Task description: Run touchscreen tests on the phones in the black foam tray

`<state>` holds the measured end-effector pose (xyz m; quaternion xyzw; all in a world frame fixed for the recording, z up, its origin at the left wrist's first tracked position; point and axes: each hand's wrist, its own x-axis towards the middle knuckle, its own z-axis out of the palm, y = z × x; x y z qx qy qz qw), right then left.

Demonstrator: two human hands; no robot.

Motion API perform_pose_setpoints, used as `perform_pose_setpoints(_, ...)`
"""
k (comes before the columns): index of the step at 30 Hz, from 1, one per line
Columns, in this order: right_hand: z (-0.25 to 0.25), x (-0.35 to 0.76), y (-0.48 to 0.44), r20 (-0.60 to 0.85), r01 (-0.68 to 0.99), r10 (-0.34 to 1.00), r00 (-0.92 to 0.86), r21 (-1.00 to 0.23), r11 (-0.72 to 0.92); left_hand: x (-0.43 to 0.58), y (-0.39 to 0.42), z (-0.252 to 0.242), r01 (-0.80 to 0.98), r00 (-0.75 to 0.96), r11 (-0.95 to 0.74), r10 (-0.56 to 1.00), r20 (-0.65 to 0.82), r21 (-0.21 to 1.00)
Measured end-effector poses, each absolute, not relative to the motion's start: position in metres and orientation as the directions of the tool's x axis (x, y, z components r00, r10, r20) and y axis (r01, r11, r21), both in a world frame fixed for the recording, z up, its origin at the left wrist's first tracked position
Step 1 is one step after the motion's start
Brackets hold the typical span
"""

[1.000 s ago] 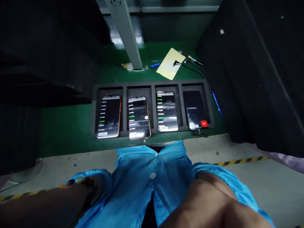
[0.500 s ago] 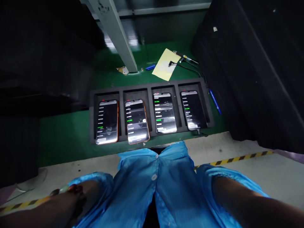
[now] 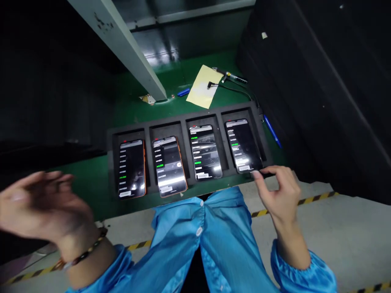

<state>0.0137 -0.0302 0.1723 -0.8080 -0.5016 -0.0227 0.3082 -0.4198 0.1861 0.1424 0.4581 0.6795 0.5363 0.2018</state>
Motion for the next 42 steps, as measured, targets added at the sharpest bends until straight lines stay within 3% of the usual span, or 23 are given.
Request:
perform_pose_setpoints(3,0.155,0.005,-0.042,0.273,0.842,0.847,0.457,-0.440,-0.313,-0.425,0.192,0.116,0.316,-0.498,-0.012,0.849,0.176,0.949)
perform_pose_setpoints(6,0.142,-0.002,-0.042,0.256,0.816,0.849,0.462,-0.496,-0.295,-0.430,0.200,0.093,0.328,-0.431,0.086,0.900,0.068,0.941)
perform_pose_setpoints(10,0.135,-0.004,-0.043,0.287,0.785,0.818,0.499,-0.548,-0.287,-0.428,0.210,0.084,0.340,-0.384,0.070,0.920,0.071,0.938)
perform_pose_setpoints(14,0.171,0.005,-0.050,0.221,0.693,0.740,0.635,-0.585,-0.420,-0.425,0.211,0.083,0.313,-0.374,0.028,0.923,0.096,0.949)
perform_pose_setpoints(17,0.217,0.021,-0.033,0.182,0.663,0.697,0.693,-0.540,-0.519,-0.427,0.209,0.080,0.298,-0.367,0.004,0.924,0.111,0.954)
perform_pose_setpoints(20,0.245,0.045,0.022,0.227,0.790,0.792,0.567,-0.423,-0.444,-0.429,0.207,0.077,0.288,-0.355,-0.010,0.928,0.116,0.958)
perform_pose_setpoints(23,0.242,0.073,0.102,0.190,0.878,0.874,0.446,-0.280,-0.388,-0.431,0.205,0.076,0.258,-0.365,-0.017,0.924,0.114,0.966)
perform_pose_setpoints(27,0.218,0.093,0.195,0.227,0.927,0.922,0.313,-0.286,-0.245,-0.432,0.202,0.073,0.222,-0.395,-0.021,0.912,0.109,0.975)
perform_pose_setpoints(30,0.212,0.078,0.208,0.259,0.946,0.944,0.205,-0.298,-0.124,-0.436,0.193,0.072,0.229,-0.376,-0.016,0.921,0.104,0.973)
perform_pose_setpoints(33,0.214,0.045,0.166,0.281,0.934,0.957,0.064,-0.355,0.042,-0.442,0.175,0.081,0.329,-0.234,-0.028,0.966,0.111,0.944)
perform_pose_setpoints(36,0.215,0.008,0.105,0.211,0.892,0.976,-0.056,-0.428,0.143,-0.443,0.155,0.105,0.496,-0.028,-0.160,0.979,0.200,0.854)
perform_pose_setpoints(39,0.213,-0.022,0.067,0.127,0.906,0.987,-0.095,-0.401,0.139,-0.431,0.148,0.136,0.627,0.215,-0.337,0.941,0.261,0.702)
perform_pose_setpoints(42,0.206,-0.041,0.068,0.034,0.940,0.995,-0.097,-0.326,0.103,-0.397,0.154,0.157,0.694,0.450,-0.451,0.880,0.150,0.562)
